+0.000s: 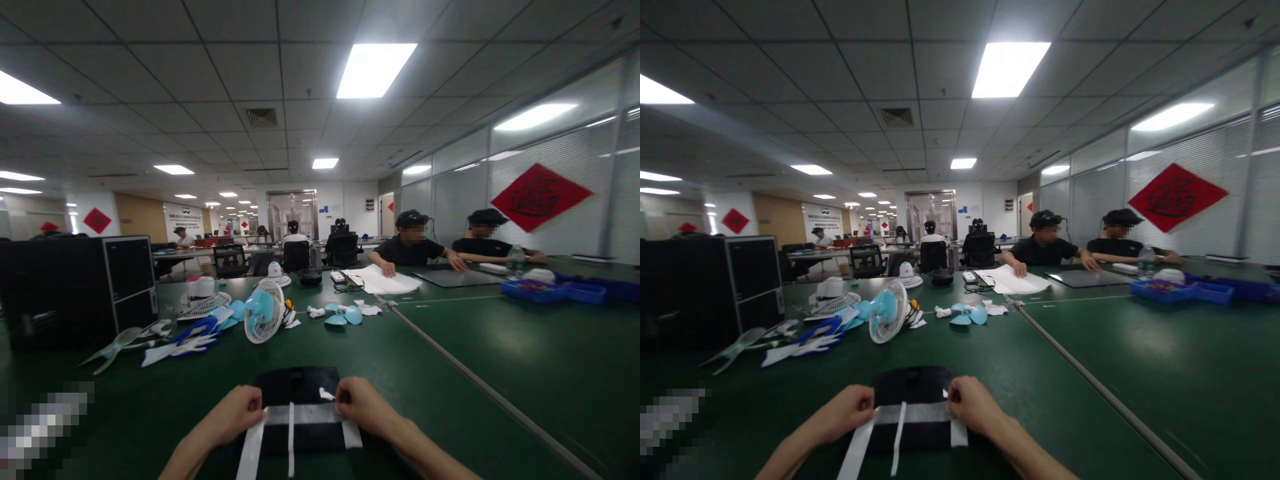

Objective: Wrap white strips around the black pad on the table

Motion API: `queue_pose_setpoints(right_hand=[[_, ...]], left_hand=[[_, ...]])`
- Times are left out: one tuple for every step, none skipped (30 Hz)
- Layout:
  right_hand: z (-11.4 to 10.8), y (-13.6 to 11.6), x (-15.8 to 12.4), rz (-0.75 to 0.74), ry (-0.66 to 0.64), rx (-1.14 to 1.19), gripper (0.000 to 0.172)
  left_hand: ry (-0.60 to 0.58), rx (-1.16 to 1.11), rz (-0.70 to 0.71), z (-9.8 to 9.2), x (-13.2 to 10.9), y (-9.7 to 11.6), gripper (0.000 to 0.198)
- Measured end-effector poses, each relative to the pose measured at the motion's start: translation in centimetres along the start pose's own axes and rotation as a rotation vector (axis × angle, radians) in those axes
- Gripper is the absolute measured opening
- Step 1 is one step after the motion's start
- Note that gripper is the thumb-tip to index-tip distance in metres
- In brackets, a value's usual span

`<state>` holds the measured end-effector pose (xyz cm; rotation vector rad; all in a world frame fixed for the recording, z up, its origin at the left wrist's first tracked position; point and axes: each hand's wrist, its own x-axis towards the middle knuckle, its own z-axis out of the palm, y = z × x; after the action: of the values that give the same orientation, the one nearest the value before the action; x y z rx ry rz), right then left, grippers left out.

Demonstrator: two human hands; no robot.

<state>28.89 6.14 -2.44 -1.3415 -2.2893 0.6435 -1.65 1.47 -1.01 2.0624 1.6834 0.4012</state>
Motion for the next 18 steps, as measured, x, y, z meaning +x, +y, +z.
queue_pose_setpoints(right_hand=[[0.0, 0.0, 0.0, 0.001, -0.001, -0.001, 0.015], [0.0, -0.1, -0.1, 0.003, 0.0, -0.003, 0.015], [0.0, -0.1, -0.1, 0.006, 0.002, -0.003, 0.016], [0.0, -0.2, -0.1, 0.007, 0.002, -0.004, 0.016], [0.0, -0.2, -0.1, 0.011, 0.001, -0.004, 0.016], [0.0, -0.2, -0.1, 0.014, -0.002, -0.003, 0.016], [0.1, -0.2, -0.1, 0.015, -0.006, 0.0, 0.017], [0.1, -0.1, -0.1, 0.016, -0.01, 0.004, 0.016], [0.2, 0.0, 0.0, 0.016, -0.01, 0.006, 0.016], [0.2, 0.1, 0.0, 0.016, -0.013, 0.008, 0.017], [0.2, 0.2, 0.0, 0.018, -0.018, 0.009, 0.017], [0.1, 0.2, 0.1, 0.021, -0.02, 0.004, 0.017], [0.0, 0.1, 0.0, 0.02, -0.012, -0.012, 0.017], [-0.2, -0.1, -0.2, 0.007, 0.006, -0.034, 0.017], [-0.4, -0.6, -0.4, -0.027, 0.037, -0.059, 0.016], [-0.5, -1.1, -0.7, -0.083, 0.074, -0.084, 0.013], [-0.6, -1.8, -1.1, -0.159, 0.108, -0.105, 0.012], [-0.5, -2.5, -1.5, -0.249, 0.122, -0.118, 0.013]], left_hand=[[0.016, 0.008, 0.017, 0.0, 0.0, 0.1, 0.023], [0.036, 0.013, 0.047, 0.1, -0.1, 0.4, 0.02], [0.055, 0.014, 0.088, 0.2, -0.1, 0.7, 0.018], [0.066, 0.007, 0.137, 0.3, -0.2, 1.0, 0.02], [0.063, -0.004, 0.187, 0.4, -0.4, 1.4, 0.024], [0.047, -0.019, 0.232, 0.5, -0.5, 1.8, 0.03], [0.02, -0.033, 0.265, 0.7, -0.7, 2.2, 0.035], [-0.006, -0.037, 0.287, 0.8, -0.8, 2.6, 0.039], [-0.027, -0.033, 0.302, 0.9, -0.9, 2.8, 0.042], [-0.04, -0.022, 0.31, 1.0, -1.0, 3.0, 0.043], [-0.045, -0.007, 0.313, 1.1, -1.0, 3.0, 0.044], [-0.047, 0.008, 0.314, 1.1, -1.0, 3.0, 0.043], [-0.046, 0.022, 0.313, 1.2, -1.0, 3.0, 0.043], [-0.045, 0.033, 0.312, 1.2, -0.9, 2.9, 0.042], [-0.043, 0.04, 0.314, 1.2, -0.9, 2.9, 0.042], [-0.043, 0.046, 0.319, 1.3, -0.8, 2.9, 0.042], [-0.041, 0.048, 0.324, 1.3, -0.7, 2.8, 0.042], [-0.037, 0.048, 0.329, 1.4, -0.6, 2.8, 0.042]])
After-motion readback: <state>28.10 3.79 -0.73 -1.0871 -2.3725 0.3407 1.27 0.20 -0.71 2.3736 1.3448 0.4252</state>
